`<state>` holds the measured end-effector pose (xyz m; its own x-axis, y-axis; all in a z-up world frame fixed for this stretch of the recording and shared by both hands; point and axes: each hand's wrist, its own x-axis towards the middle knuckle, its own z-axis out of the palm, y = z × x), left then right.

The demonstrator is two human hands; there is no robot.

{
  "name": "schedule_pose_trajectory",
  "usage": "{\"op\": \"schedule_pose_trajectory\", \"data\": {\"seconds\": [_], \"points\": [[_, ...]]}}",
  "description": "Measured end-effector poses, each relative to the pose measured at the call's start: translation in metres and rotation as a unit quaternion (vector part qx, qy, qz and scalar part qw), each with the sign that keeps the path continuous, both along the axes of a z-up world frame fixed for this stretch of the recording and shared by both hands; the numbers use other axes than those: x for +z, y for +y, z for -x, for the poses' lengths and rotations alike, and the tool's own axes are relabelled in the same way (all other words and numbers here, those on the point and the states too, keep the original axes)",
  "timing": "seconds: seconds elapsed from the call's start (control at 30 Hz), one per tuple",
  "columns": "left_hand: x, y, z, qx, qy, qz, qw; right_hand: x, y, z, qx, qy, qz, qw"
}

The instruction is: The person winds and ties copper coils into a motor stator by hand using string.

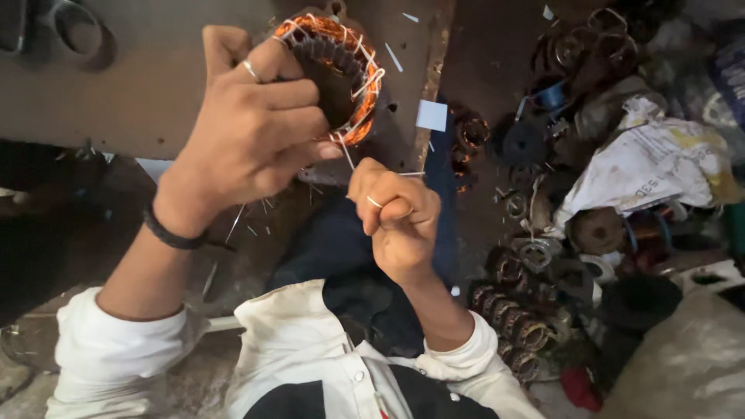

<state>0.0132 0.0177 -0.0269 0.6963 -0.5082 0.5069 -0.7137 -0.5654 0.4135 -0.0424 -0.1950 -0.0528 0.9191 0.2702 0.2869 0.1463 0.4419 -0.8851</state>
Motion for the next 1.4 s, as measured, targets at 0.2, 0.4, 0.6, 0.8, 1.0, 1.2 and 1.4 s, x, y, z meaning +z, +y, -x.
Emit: {"op": "schedule_pose_trajectory", "data": {"seconds": [0.2, 0.4, 0.6, 0.8, 1.0, 1.2, 1.4], "points": [[0.000, 0.005, 0.009, 0.007, 0.007, -0.009, 1.000, 0.005, -0.024, 0.032, 0.015, -0.074, 0.148, 0.986], [-0.043, -0.025, 0.081, 0.336, -0.047, 0.242, 0.909, 0.006, -0.068, 0.076, -0.067, -0.036, 0.050, 0.996], [-0.047, -0.074, 0.095, 0.148, 0.025, 0.067, 0.986, 0.001, -0.087, 0.080, -0.069, 0.006, -0.018, 0.997], [-0.048, -0.101, 0.071, 0.175, 0.085, 0.049, 0.980, -0.003, -0.083, 0.082, -0.077, -0.006, 0.054, 0.996], [-0.050, -0.072, 0.094, 0.251, 0.083, 0.118, 0.957, -0.005, -0.077, 0.074, -0.072, -0.006, 0.151, 0.986], [-0.018, -0.037, 0.109, 0.357, 0.034, 0.114, 0.926, -0.018, -0.073, 0.065, -0.037, 0.017, 0.196, 0.980], [0.031, -0.053, 0.074, 0.246, -0.046, 0.019, 0.968, -0.031, -0.080, 0.066, -0.053, 0.039, 0.164, 0.984]]}}
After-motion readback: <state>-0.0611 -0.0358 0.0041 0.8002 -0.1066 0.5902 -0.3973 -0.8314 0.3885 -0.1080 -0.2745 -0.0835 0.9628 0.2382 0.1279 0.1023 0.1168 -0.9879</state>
